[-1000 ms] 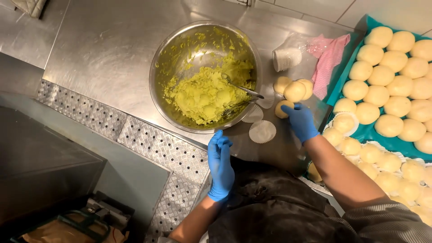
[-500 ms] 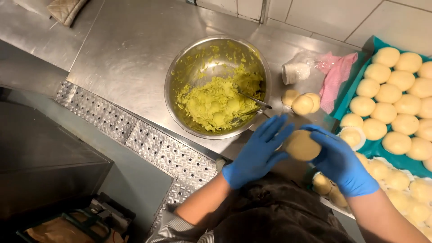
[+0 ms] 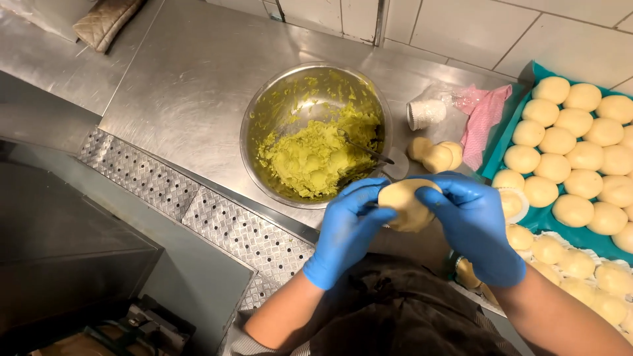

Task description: Filling dough balls with a green paste and placing them into paper cups on a tray.

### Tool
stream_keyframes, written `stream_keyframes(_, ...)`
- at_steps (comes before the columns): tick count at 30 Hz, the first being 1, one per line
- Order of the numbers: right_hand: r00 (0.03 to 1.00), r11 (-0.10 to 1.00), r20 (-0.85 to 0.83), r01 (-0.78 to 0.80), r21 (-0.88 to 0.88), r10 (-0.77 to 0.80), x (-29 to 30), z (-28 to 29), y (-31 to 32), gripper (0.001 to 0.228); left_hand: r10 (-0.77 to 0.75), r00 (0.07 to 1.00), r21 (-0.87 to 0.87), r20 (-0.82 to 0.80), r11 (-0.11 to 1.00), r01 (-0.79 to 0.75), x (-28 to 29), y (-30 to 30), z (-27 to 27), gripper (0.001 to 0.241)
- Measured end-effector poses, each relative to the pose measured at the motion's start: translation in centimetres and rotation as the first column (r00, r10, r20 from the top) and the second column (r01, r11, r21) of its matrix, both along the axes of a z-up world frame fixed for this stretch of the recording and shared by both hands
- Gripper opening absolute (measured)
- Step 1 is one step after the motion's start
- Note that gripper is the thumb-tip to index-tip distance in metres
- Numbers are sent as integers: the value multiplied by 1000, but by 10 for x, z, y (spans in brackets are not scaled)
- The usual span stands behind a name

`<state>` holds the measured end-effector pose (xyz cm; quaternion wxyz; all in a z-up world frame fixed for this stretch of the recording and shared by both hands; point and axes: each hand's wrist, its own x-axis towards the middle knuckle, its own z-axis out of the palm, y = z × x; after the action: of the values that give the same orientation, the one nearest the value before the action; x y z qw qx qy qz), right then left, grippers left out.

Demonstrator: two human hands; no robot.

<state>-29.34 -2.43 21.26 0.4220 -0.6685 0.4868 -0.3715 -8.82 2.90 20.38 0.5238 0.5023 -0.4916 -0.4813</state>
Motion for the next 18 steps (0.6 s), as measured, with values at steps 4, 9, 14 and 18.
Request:
stream_keyframes(4, 996, 994, 12, -88, -63, 89, 2, 18, -2, 17, 50, 991, -61, 126, 997, -42, 4, 10, 8, 20)
stream_keyframes(9, 954, 907, -210, -272, -321, 211, 27, 38, 5, 41, -17, 970, -114, 241, 992, 46, 10, 13, 25, 17)
stream_keyframes(14, 993, 998, 102, -53, -42, 57, 15, 7, 6, 2, 61, 996, -17, -67, 998, -62, 3, 20, 7, 29)
stream_keyframes(18, 993, 998, 118, -27, 49, 21, 13, 19, 6, 10, 124, 991, -27, 42, 992, -123, 4, 20, 18, 19)
